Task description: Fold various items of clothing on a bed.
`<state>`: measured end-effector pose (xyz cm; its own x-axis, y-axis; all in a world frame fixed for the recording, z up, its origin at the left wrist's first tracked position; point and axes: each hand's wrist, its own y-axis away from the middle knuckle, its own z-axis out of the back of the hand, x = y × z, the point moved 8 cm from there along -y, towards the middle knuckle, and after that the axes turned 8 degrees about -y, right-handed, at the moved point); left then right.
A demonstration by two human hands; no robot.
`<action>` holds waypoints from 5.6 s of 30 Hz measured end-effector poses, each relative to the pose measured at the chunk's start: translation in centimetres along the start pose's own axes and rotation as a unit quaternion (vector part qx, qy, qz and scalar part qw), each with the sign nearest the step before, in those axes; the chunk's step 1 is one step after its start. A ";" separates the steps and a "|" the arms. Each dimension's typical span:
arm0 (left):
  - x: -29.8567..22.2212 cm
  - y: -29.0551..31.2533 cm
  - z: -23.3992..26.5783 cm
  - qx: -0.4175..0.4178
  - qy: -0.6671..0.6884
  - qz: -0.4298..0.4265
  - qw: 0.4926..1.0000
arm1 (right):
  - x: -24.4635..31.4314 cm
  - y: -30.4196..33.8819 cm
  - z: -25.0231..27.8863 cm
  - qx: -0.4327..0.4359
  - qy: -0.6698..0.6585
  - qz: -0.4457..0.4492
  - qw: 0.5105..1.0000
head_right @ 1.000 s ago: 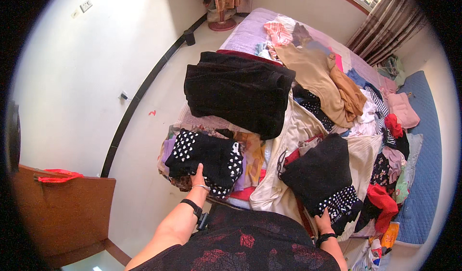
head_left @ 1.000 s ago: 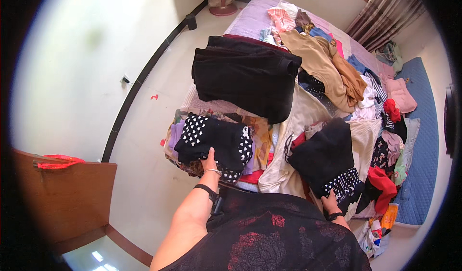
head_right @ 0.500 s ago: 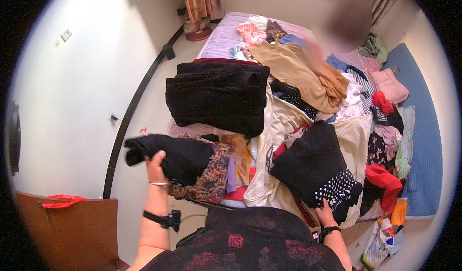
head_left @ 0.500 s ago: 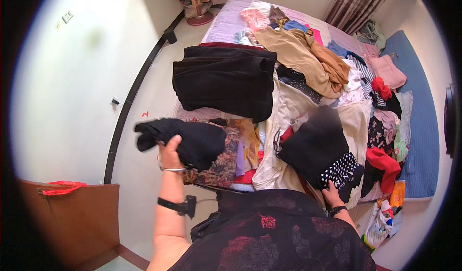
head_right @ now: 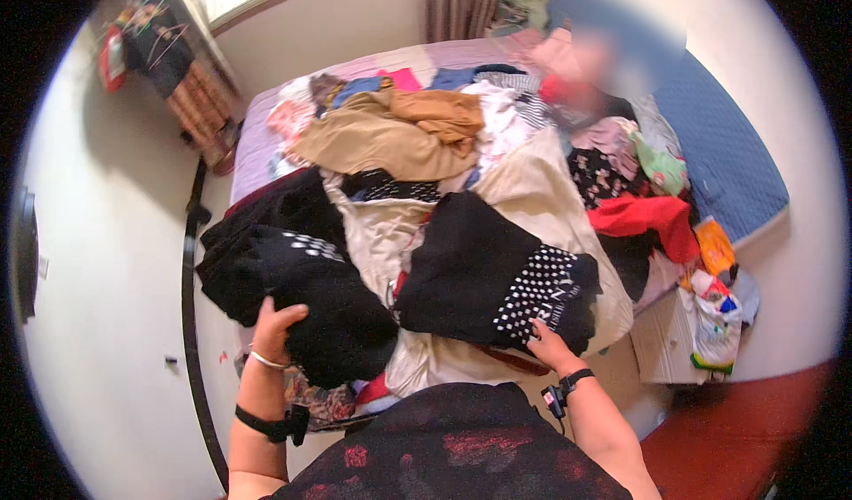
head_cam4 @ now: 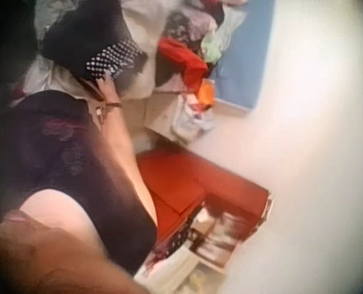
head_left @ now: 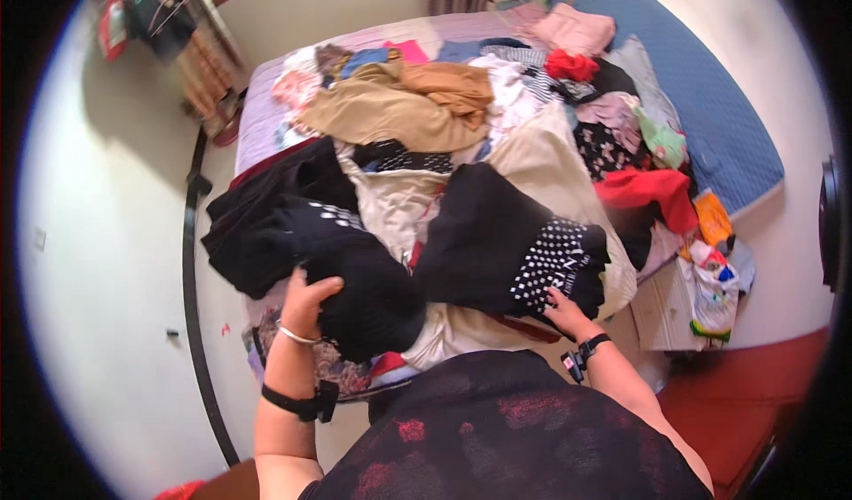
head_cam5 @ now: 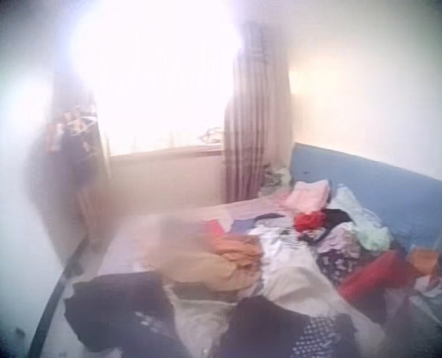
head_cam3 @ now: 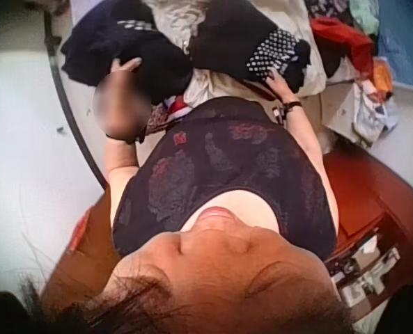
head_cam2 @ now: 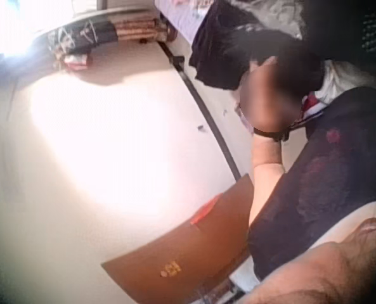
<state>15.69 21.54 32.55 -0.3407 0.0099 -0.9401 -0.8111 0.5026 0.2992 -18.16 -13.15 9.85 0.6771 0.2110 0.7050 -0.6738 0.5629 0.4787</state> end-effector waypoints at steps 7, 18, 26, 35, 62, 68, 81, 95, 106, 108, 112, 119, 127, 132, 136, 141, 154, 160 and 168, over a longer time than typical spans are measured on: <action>2.3 -7.2 -18.0 0.327 0.011 0.057 0.943 | -2.9 1.3 3.5 0.004 -0.078 -0.054 0.996; 22.4 -25.2 -16.5 0.128 -0.512 0.006 0.849 | -2.3 -1.9 5.6 0.016 -0.023 0.014 1.000; 25.0 -22.4 -17.5 0.017 -0.585 -0.069 0.808 | 5.0 -14.8 4.0 0.022 -0.143 0.081 0.986; 21.3 -20.3 -18.8 0.019 -0.526 -0.160 0.835 | 6.3 -20.2 4.8 -0.149 -0.106 0.001 0.983; 29.3 -16.2 -22.0 0.262 -0.701 -0.176 0.639 | 12.0 -25.6 -4.8 -0.012 0.383 0.108 0.917; 26.4 -12.4 -16.9 0.195 -0.633 -0.210 0.720 | 12.1 -22.9 -4.9 -0.005 0.376 0.071 0.924; 31.1 2.5 15.2 -0.173 -0.670 0.249 0.678 | 10.0 -8.9 -7.9 0.051 0.393 0.190 0.898; 29.6 3.0 23.1 -0.001 -0.586 0.173 0.792 | 6.3 0.1 -6.2 0.108 0.129 0.174 0.970; 32.5 0.7 18.8 -0.155 -0.639 0.131 0.742 | -3.4 5.8 -5.4 0.119 0.093 0.004 0.989; 31.9 0.4 18.6 -0.173 -0.639 0.140 0.737 | -4.5 6.9 -5.3 0.126 0.084 0.002 0.989; 31.7 0.1 17.7 -0.123 -0.645 0.226 0.720 | -6.7 8.2 -4.3 0.106 0.083 -0.055 0.989; 31.0 0.3 20.2 -0.105 -0.634 0.252 0.723 | -8.4 9.0 -4.7 0.100 0.024 -0.065 0.993; 23.2 1.9 27.6 -0.098 -0.489 0.095 0.861 | -10.3 9.0 -3.5 0.070 -0.018 -0.087 0.994; 11.5 5.9 20.7 -0.026 0.040 0.053 0.997 | -9.3 8.4 -2.9 0.070 -0.007 -0.029 0.997; 4.0 6.0 8.7 0.081 0.096 0.006 0.992 | -6.6 7.1 -2.2 0.056 -0.038 0.009 0.998; 4.8 1.4 -6.3 0.203 0.105 0.026 0.973 | -2.0 4.1 -1.2 0.088 -0.218 0.013 0.972; 17.4 -7.7 -38.1 0.495 0.129 0.102 0.853 | -6.1 3.3 13.0 0.011 -0.780 0.006 0.626; 30.5 -13.7 -29.9 0.201 -0.400 0.144 0.882 | -14.9 0.1 11.6 -0.096 -0.588 -0.134 0.792; 28.7 -11.7 -34.0 0.227 -0.448 -0.093 0.859 | -15.2 -3.2 12.8 -0.151 -0.446 -0.066 0.880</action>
<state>-0.77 -13.41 7.67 0.4431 0.4532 -0.7735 -0.4727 0.8512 0.2280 -30.07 -28.36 4.31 0.1518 -0.5066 0.8487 -0.4070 0.7505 0.5207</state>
